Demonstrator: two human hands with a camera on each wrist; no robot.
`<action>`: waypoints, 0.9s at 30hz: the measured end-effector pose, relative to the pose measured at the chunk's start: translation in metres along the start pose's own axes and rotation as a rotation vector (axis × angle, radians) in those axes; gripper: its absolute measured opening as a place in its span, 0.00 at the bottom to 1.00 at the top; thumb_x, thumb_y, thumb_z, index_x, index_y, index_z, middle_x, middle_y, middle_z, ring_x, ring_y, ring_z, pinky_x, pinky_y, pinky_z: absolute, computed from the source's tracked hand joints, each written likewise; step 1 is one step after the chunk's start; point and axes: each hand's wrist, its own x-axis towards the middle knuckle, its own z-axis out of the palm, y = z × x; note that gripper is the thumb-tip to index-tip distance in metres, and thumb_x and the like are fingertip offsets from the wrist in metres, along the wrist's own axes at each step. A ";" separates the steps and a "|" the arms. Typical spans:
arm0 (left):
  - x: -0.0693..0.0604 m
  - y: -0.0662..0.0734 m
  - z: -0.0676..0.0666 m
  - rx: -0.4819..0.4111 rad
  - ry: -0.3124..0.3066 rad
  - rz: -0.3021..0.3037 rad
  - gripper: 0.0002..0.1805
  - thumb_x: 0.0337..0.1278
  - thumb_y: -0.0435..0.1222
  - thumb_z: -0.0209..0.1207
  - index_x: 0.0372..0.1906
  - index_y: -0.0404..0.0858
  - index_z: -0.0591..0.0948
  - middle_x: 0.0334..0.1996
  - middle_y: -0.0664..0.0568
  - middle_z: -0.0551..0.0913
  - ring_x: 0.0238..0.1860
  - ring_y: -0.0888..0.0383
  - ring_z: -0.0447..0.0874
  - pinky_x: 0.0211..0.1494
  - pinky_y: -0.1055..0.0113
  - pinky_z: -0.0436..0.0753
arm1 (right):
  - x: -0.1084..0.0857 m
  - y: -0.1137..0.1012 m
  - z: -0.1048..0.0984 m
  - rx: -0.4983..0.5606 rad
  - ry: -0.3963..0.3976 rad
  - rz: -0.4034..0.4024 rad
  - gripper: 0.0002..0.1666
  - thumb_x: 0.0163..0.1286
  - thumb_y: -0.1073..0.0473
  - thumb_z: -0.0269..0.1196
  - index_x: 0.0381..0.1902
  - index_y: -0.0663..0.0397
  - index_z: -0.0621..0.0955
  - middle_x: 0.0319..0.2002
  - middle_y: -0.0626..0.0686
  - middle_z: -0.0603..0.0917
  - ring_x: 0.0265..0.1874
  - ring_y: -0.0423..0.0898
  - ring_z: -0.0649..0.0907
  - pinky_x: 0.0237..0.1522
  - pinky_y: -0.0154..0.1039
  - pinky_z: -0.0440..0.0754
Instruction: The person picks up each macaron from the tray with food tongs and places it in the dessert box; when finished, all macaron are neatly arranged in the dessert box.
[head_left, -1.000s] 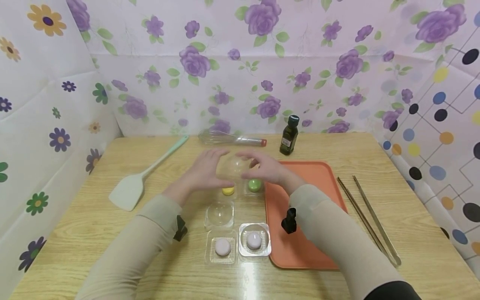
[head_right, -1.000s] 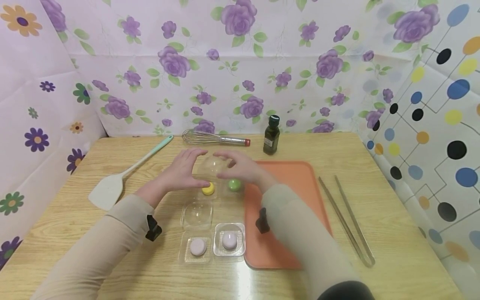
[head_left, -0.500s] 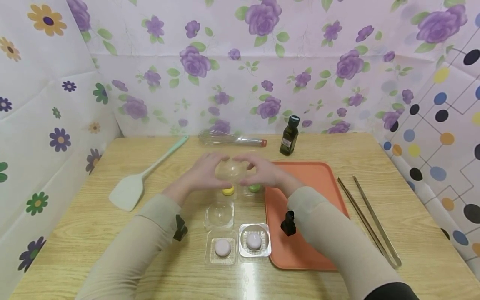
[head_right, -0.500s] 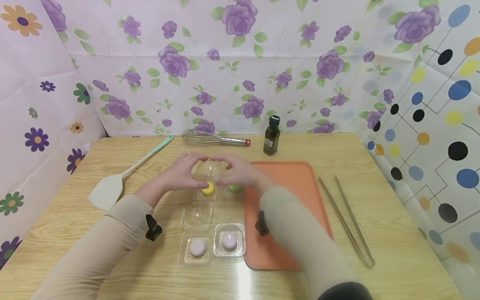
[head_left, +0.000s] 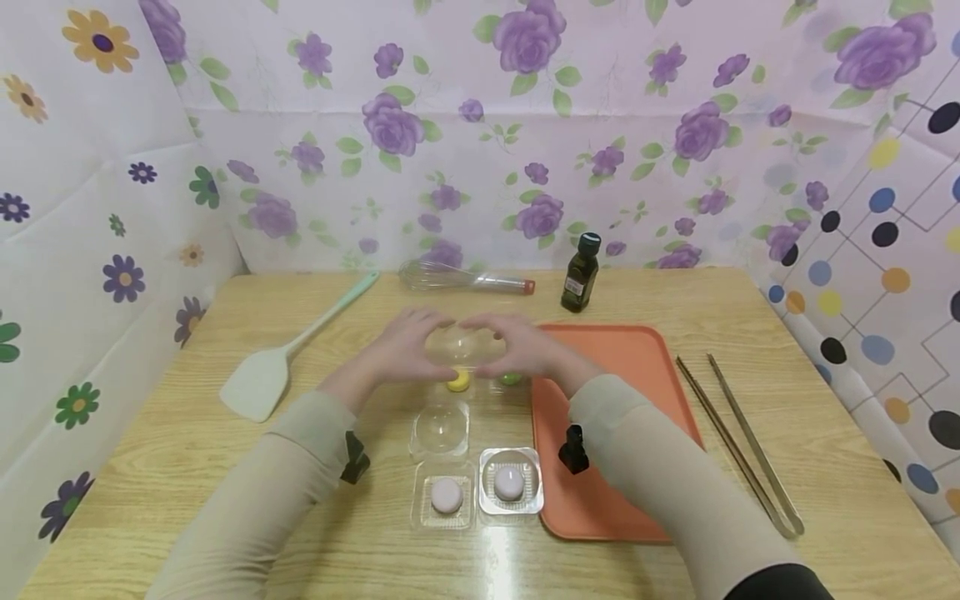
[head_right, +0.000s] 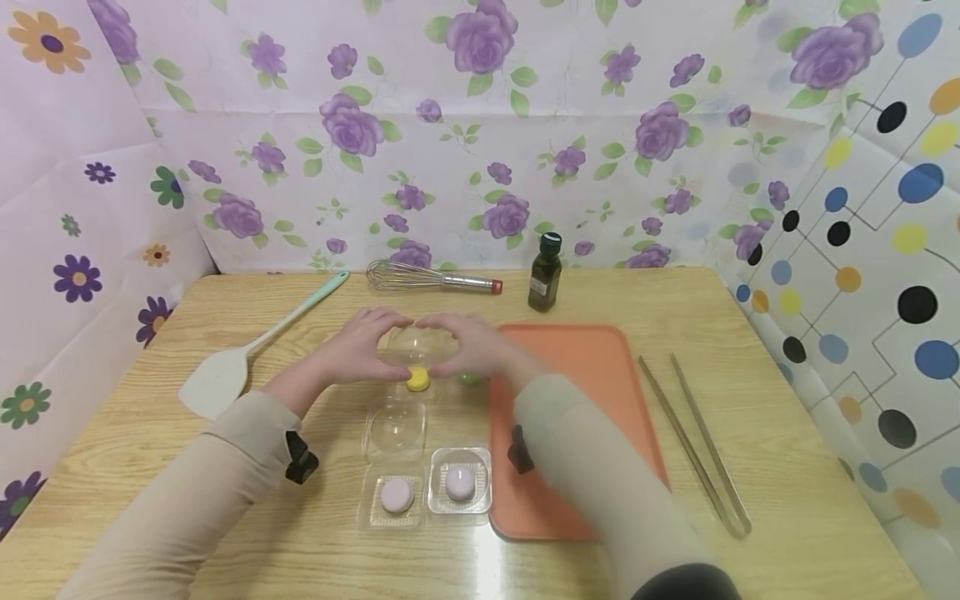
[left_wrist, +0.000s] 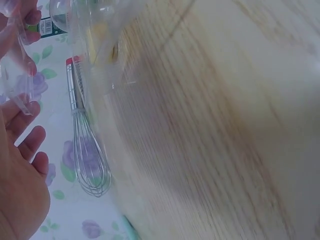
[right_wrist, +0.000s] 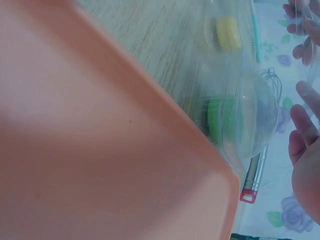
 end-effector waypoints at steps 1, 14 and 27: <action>-0.001 0.000 0.000 0.000 -0.006 -0.003 0.47 0.38 0.56 0.68 0.66 0.39 0.67 0.63 0.45 0.67 0.63 0.45 0.59 0.65 0.45 0.58 | 0.000 -0.001 0.000 -0.009 -0.002 0.005 0.44 0.53 0.51 0.71 0.67 0.36 0.66 0.65 0.42 0.68 0.58 0.51 0.71 0.56 0.52 0.69; -0.004 -0.006 0.001 0.056 -0.081 -0.001 0.45 0.40 0.54 0.68 0.65 0.38 0.68 0.64 0.42 0.67 0.66 0.42 0.57 0.67 0.43 0.52 | 0.004 -0.005 0.009 -0.178 -0.041 0.040 0.44 0.52 0.46 0.70 0.67 0.34 0.66 0.65 0.40 0.67 0.59 0.50 0.65 0.59 0.55 0.61; -0.005 -0.013 0.009 0.067 -0.122 -0.038 0.45 0.36 0.53 0.69 0.65 0.45 0.69 0.64 0.50 0.67 0.64 0.48 0.58 0.66 0.46 0.58 | 0.006 -0.008 0.020 -0.238 -0.031 0.069 0.45 0.48 0.44 0.72 0.65 0.30 0.68 0.61 0.36 0.71 0.48 0.44 0.67 0.48 0.45 0.67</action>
